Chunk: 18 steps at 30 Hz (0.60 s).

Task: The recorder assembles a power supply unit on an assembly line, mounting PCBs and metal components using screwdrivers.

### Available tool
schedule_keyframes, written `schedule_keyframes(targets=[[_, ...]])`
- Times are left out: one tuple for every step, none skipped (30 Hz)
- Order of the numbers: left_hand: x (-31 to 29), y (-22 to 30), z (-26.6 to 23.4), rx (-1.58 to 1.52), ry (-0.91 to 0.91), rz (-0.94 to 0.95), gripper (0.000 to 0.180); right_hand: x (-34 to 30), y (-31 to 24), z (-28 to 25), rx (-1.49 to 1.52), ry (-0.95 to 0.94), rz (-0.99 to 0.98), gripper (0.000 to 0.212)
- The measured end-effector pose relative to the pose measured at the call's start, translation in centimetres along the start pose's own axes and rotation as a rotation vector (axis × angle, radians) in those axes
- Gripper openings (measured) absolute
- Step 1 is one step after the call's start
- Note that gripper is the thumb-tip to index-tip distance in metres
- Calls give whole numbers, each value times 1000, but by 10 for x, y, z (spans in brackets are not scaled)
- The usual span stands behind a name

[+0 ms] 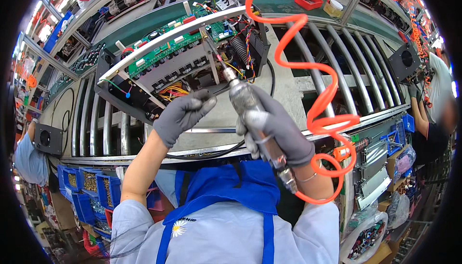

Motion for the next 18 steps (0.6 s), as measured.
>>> schedule_keyframes(targets=[[-4, 1, -9, 47, -37, -43, 39, 5, -5, -1, 7, -29, -4, 79], [-10, 2, -5, 52, -39, -47, 39, 8, -10, -1, 4, -27, -9, 75], [-17, 3, 0, 141, -18, -37, 40, 11, -14, -2, -10, -30, -5, 74], [-22, 6, 5, 229, 3, -27, 41, 13, -17, -2, -24, -32, -1, 73], [-28, 12, 7, 331, -63, -23, 41, 15, -19, -2, -23, -38, -2, 73], [-32, 17, 12, 333, -62, -22, 41, 17, -20, -4, -11, -32, -2, 67], [-36, 25, 22, 463, -71, -7, 40, 18, -21, -5, 0, -26, -2, 61], [-40, 31, 32, 590, -81, 6, 40, 18, -22, -6, 0, -24, -3, 61], [-42, 38, 41, 612, -80, 33, 39, 19, -23, -7, 3, -24, 5, 61], [-42, 44, 48, 611, -81, 32, 39, 20, -23, -7, 6, -23, 13, 60], [-41, 53, 56, 591, -103, 79, 40, 22, -24, -8, 6, -17, 11, 60], [-41, 63, 65, 570, -123, 127, 41, 22, -25, -7, -55, -12, 11, 64], [-42, 75, 78, 614, -156, 160, 41, 22, -26, -7, -116, -5, 12, 68], [-40, 88, 89, 658, -192, 195, 41, 21, -28, -7, -118, 0, 9, 68], [-32, 99, 92, 667, -228, 281, 41, 20, -29, -7, -86, -15, 22, 64], [-27, 111, 100, 737, -277, 314, 42, 20, -30, -7, -53, -29, 34, 62], [-19, 121, 110, 797, -273, 383, 42, 21, -30, -8, -53, -23, 32, 62], [-14, 131, 117, 855, -264, 459, 42, 21, -31, -7, -53, -24, 38, 62]])
Point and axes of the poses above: each hand's wrist, its own x-axis towards the middle knuckle, its own z-axis out of the palm, y = z × x, the point moved 2 cm from there along x, towards the middle knuckle, and after that the axes turned 4 degrees about x, right-handed, at the moved point
